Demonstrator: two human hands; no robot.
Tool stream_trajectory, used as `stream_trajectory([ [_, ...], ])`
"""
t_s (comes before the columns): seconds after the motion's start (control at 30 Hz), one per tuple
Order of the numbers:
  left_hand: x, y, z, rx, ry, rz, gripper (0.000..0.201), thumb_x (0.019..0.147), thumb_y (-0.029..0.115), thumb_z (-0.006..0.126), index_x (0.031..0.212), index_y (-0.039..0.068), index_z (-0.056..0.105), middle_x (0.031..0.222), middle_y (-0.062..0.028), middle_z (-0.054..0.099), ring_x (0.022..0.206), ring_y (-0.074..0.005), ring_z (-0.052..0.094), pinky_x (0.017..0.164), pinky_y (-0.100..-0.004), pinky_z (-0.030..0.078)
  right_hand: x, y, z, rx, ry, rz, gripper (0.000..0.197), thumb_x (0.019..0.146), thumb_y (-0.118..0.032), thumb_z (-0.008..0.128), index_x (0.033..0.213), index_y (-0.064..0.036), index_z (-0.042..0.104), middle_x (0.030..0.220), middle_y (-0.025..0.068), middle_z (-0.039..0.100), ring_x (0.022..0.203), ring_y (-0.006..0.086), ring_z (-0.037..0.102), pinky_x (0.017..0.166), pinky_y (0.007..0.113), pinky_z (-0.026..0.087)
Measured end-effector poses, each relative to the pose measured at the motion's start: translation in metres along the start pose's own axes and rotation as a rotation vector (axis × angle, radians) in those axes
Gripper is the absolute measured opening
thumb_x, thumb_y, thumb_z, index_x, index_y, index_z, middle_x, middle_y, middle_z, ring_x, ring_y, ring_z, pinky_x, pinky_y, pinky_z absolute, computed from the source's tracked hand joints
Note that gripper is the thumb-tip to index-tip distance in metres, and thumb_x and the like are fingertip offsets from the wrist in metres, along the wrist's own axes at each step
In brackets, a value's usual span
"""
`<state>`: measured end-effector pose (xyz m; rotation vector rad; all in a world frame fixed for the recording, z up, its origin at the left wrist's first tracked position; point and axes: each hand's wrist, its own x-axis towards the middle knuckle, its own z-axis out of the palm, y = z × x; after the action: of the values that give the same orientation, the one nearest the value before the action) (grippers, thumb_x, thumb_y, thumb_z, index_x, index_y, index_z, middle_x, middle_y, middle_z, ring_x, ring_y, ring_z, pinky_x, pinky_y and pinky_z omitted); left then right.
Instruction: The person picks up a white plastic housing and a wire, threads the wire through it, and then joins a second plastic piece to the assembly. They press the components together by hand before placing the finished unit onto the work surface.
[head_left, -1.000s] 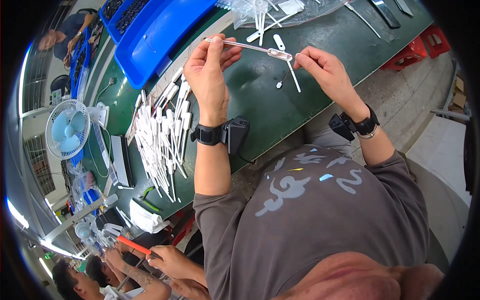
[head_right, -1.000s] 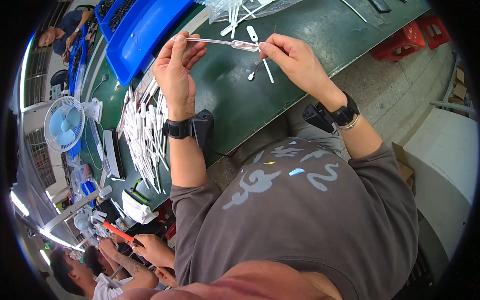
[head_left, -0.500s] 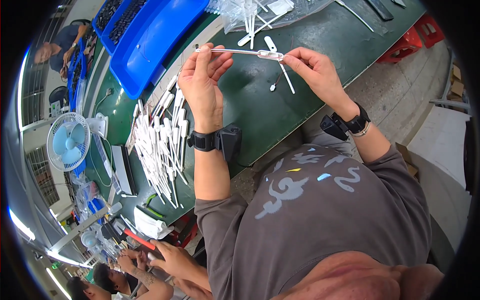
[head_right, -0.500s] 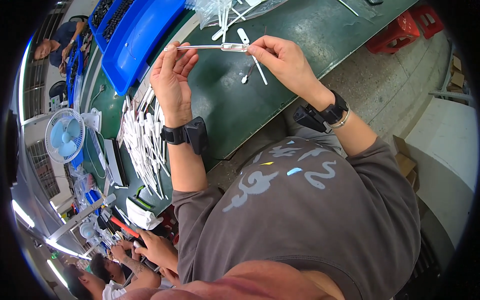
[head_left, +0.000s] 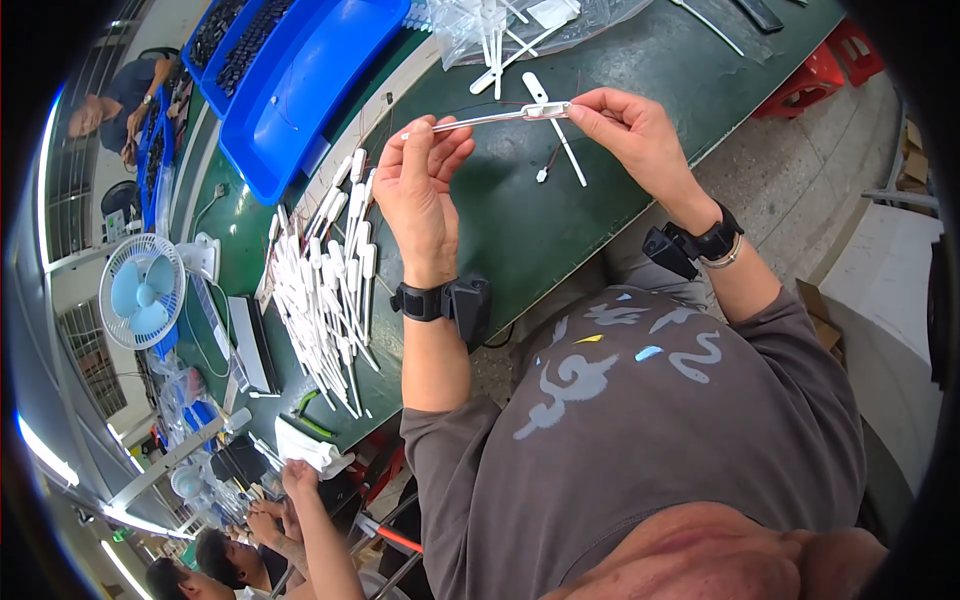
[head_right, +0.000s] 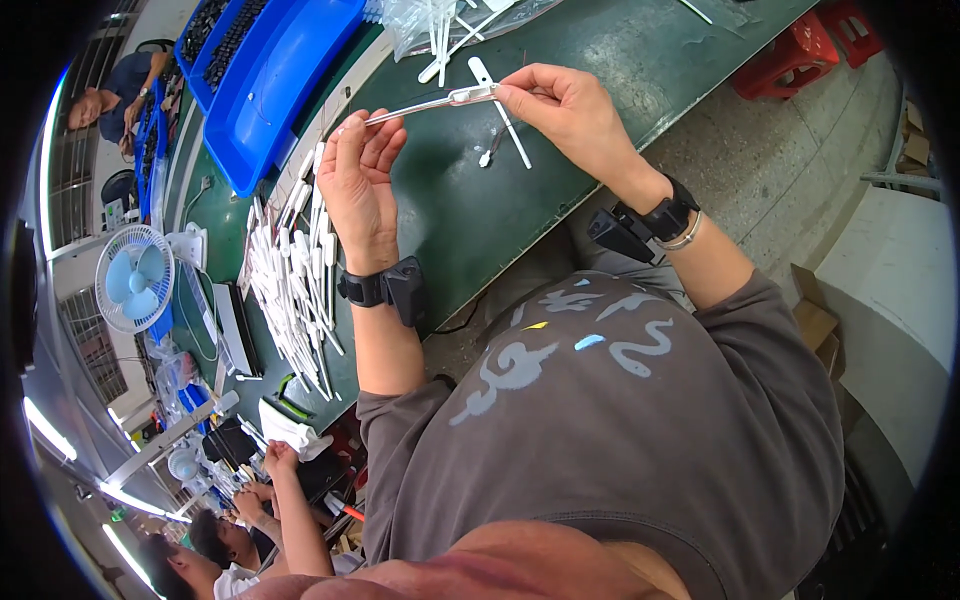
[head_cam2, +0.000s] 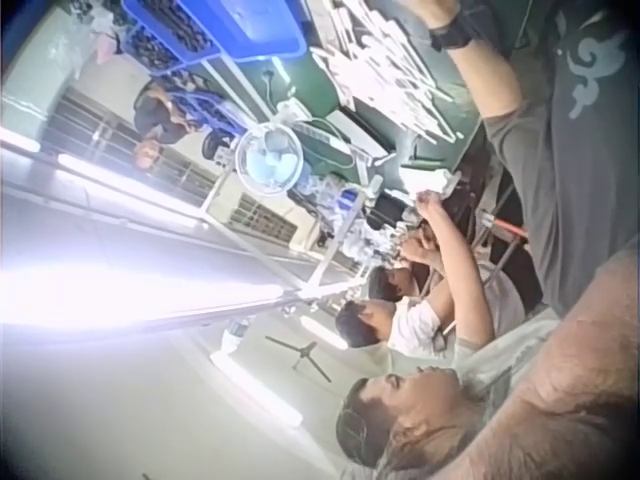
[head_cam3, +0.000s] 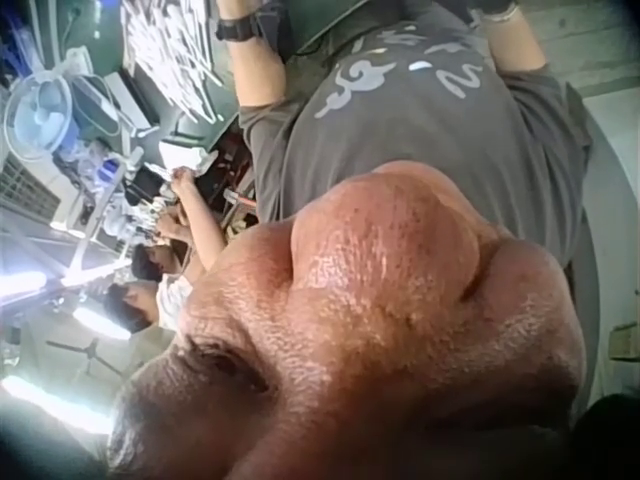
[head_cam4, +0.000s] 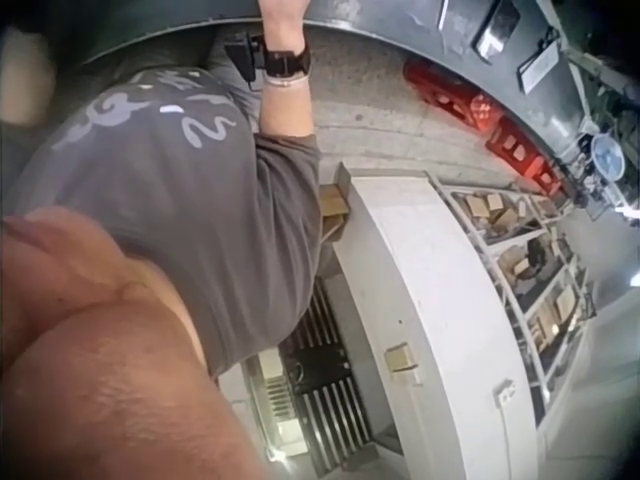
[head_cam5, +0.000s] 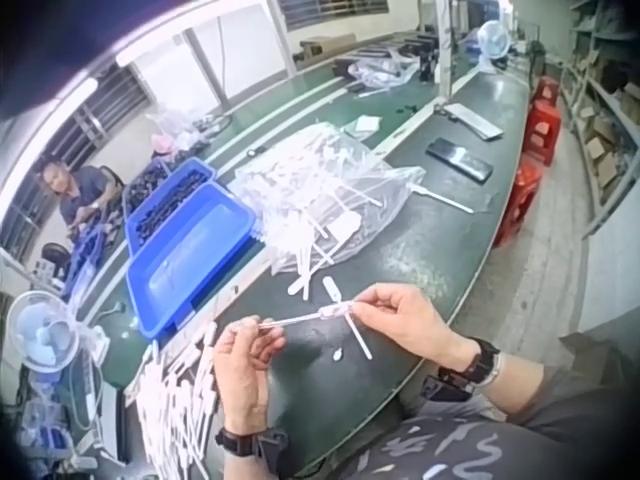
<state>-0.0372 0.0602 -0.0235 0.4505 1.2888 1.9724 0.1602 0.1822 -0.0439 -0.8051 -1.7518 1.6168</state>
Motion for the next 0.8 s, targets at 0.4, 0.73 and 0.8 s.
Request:
stream_trajectory([
  [0.4, -0.006, 0.012, -0.025, 0.835, -0.661, -0.246, 0.024, 0.094, 0.014, 0.061, 0.107, -0.005, 0.066, 0.088, -0.0085, 0.071, 0.076, -0.0123, 0.067, 0.07, -0.024, 0.054, 0.007, -0.017, -0.015, -0.292, -0.276, 0.094, 0.019, 0.091, -0.019, 0.064, 0.088, -0.0005, 0.063, 0.065, -0.0111, 0.043, 0.059, -0.0009, 0.033, 0.051, 0.02, 0.025],
  [0.73, -0.009, 0.003, 0.004, 0.549, -0.646, -0.467, 0.028, 0.096, 0.017, 0.058, 0.116, -0.002, 0.065, 0.087, -0.0034, 0.07, 0.061, -0.0024, 0.052, 0.053, -0.0164, 0.041, 0.014, -0.025, -0.009, -0.404, -0.393, 0.12, 0.021, 0.092, -0.02, 0.064, 0.089, 0.0004, 0.062, 0.064, -0.0097, 0.043, 0.058, -0.0001, 0.033, 0.051, 0.022, 0.025],
  [0.8, -0.009, 0.0, 0.0, 0.465, -0.611, -0.51, 0.026, 0.095, 0.016, 0.059, 0.114, 0.0, 0.068, 0.081, 0.0005, 0.068, 0.057, -0.0001, 0.046, 0.048, -0.0152, 0.035, 0.015, -0.021, -0.008, -0.386, -0.379, 0.108, 0.02, 0.091, -0.02, 0.064, 0.089, 0.0002, 0.062, 0.063, -0.0093, 0.041, 0.058, 0.0005, 0.032, 0.051, 0.022, 0.025],
])
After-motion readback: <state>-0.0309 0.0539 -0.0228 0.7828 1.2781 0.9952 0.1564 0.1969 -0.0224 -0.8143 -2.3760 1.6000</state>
